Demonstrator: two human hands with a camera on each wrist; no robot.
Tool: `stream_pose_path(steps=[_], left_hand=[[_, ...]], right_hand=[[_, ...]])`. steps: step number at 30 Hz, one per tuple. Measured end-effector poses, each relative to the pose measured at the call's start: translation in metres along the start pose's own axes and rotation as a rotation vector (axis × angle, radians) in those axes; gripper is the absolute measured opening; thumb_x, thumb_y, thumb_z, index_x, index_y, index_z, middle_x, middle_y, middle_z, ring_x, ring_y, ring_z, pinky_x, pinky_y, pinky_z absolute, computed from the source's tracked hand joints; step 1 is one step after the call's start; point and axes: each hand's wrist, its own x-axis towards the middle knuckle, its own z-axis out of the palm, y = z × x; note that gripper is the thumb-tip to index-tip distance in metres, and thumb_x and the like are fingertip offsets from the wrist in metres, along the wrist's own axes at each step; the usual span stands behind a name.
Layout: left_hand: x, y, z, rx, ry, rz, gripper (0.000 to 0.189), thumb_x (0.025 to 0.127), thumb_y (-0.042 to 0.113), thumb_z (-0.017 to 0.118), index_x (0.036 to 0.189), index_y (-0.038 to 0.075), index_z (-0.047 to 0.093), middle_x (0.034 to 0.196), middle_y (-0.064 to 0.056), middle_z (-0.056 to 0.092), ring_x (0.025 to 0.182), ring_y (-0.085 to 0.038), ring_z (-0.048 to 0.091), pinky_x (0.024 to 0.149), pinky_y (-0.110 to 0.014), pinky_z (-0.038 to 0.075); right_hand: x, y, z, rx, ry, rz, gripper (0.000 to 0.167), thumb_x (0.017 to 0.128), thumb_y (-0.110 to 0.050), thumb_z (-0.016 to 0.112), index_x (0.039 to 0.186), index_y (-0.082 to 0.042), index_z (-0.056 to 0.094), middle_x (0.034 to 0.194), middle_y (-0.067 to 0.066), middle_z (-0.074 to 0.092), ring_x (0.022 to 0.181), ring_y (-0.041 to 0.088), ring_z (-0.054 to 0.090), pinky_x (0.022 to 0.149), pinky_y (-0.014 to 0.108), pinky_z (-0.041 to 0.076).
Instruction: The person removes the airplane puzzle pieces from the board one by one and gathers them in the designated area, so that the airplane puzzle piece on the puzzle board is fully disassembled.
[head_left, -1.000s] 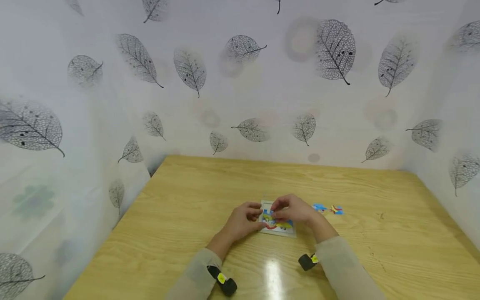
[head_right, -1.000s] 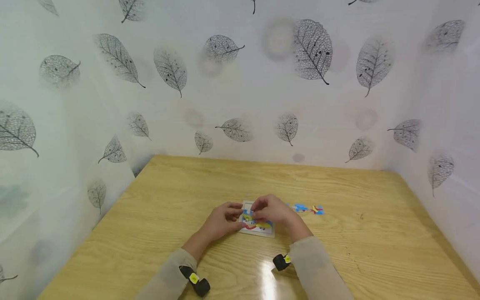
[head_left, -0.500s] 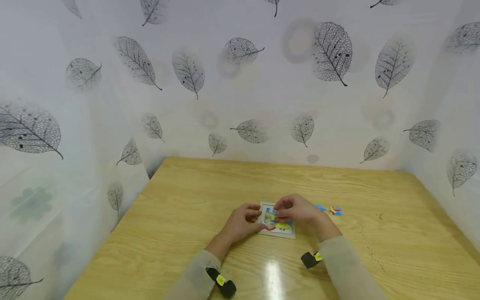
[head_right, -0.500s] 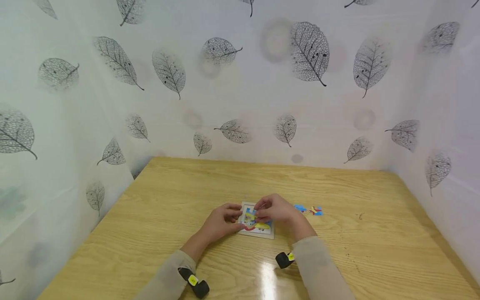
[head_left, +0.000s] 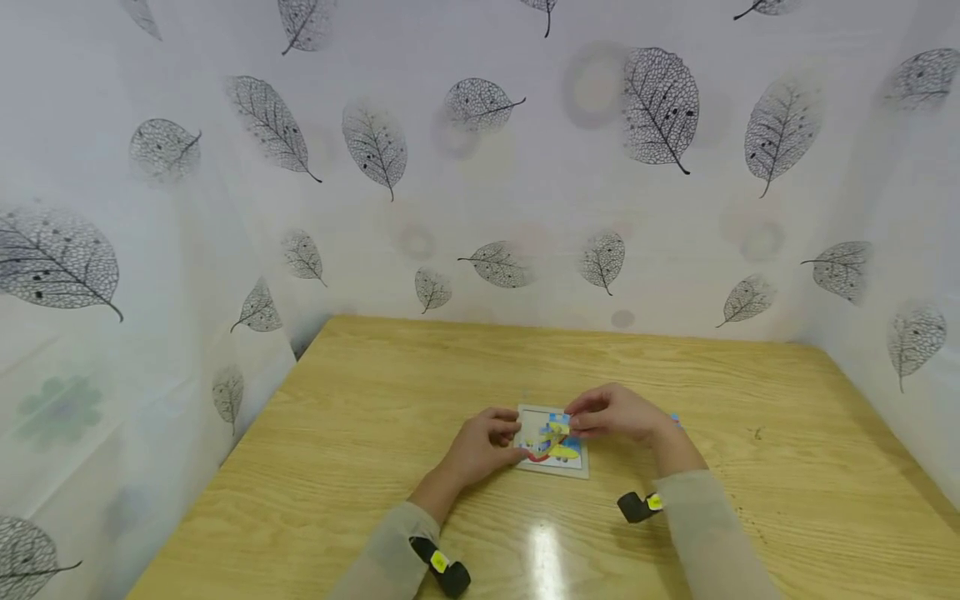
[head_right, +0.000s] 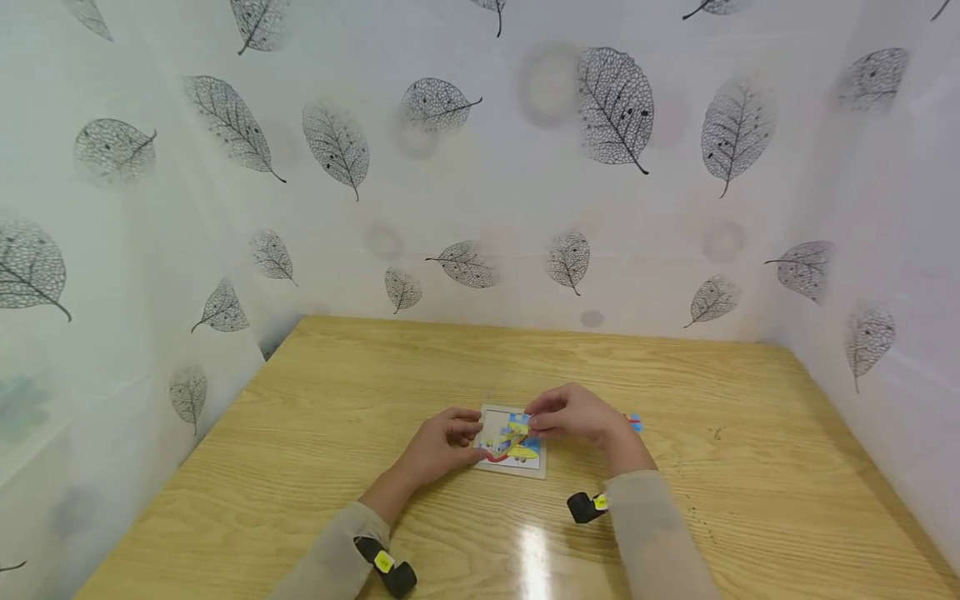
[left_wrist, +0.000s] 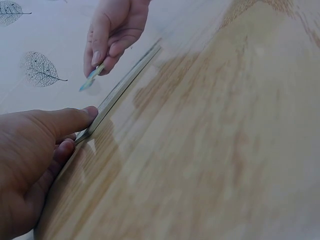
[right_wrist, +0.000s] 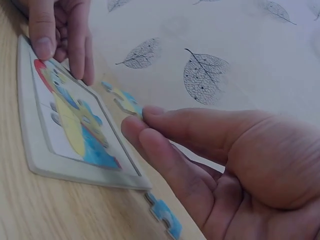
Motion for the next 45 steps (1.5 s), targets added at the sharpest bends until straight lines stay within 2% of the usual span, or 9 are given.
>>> stream_pose_path(steps=[13, 20, 24, 32, 39, 45], left_hand=[[-0.001, -0.001, 0.000, 0.012, -0.009, -0.011, 0.046, 0.084, 0.027, 0.082, 0.122, 0.004, 0.071, 0.134, -0.003, 0.061, 0.097, -0.011, 0.061, 0.082, -0.021, 0.051], [0.001, -0.002, 0.002, 0.008, -0.004, -0.018, 0.047, 0.083, 0.029, 0.083, 0.121, 0.004, 0.072, 0.134, -0.004, 0.061, 0.095, -0.011, 0.060, 0.081, -0.021, 0.051], [0.000, -0.002, 0.001, -0.001, -0.005, -0.023, 0.046, 0.083, 0.027, 0.083, 0.122, 0.004, 0.071, 0.134, -0.003, 0.061, 0.095, -0.010, 0.060, 0.082, -0.020, 0.051], [-0.001, 0.001, 0.000, -0.005, -0.010, -0.029, 0.045, 0.085, 0.023, 0.081, 0.123, 0.003, 0.070, 0.135, -0.004, 0.061, 0.097, -0.012, 0.061, 0.082, -0.021, 0.051], [0.000, -0.001, 0.001, -0.003, -0.011, -0.035, 0.046, 0.084, 0.023, 0.082, 0.124, 0.003, 0.070, 0.135, -0.003, 0.061, 0.096, -0.010, 0.061, 0.082, -0.021, 0.052], [0.001, -0.003, 0.002, 0.011, -0.013, -0.027, 0.049, 0.083, 0.028, 0.083, 0.124, 0.005, 0.070, 0.135, -0.002, 0.061, 0.095, -0.009, 0.060, 0.082, -0.021, 0.052]], right_hand=[[-0.015, 0.010, -0.023, 0.006, 0.011, 0.034, 0.038, 0.092, -0.010, 0.071, 0.121, 0.014, 0.061, 0.102, 0.010, 0.072, 0.091, 0.017, 0.071, 0.083, 0.031, 0.059], [-0.027, 0.010, -0.035, -0.034, 0.028, 0.048, 0.028, 0.092, -0.011, 0.071, 0.108, 0.011, 0.065, 0.094, 0.007, 0.071, 0.087, 0.017, 0.070, 0.080, 0.030, 0.060], [-0.030, 0.011, -0.040, -0.040, 0.029, 0.059, 0.025, 0.092, -0.010, 0.071, 0.106, 0.010, 0.064, 0.093, 0.008, 0.072, 0.087, 0.017, 0.070, 0.080, 0.031, 0.060], [-0.034, 0.013, -0.042, -0.047, 0.010, 0.108, 0.022, 0.091, -0.007, 0.070, 0.105, 0.010, 0.064, 0.094, 0.009, 0.071, 0.088, 0.019, 0.071, 0.080, 0.032, 0.060], [-0.034, 0.011, -0.037, -0.078, -0.053, 0.125, 0.020, 0.091, -0.007, 0.069, 0.102, 0.009, 0.063, 0.094, 0.011, 0.070, 0.088, 0.020, 0.072, 0.079, 0.032, 0.060], [-0.033, 0.009, -0.035, -0.097, -0.043, 0.137, 0.020, 0.090, -0.011, 0.073, 0.098, 0.006, 0.065, 0.092, 0.009, 0.071, 0.087, 0.020, 0.072, 0.079, 0.033, 0.060]])
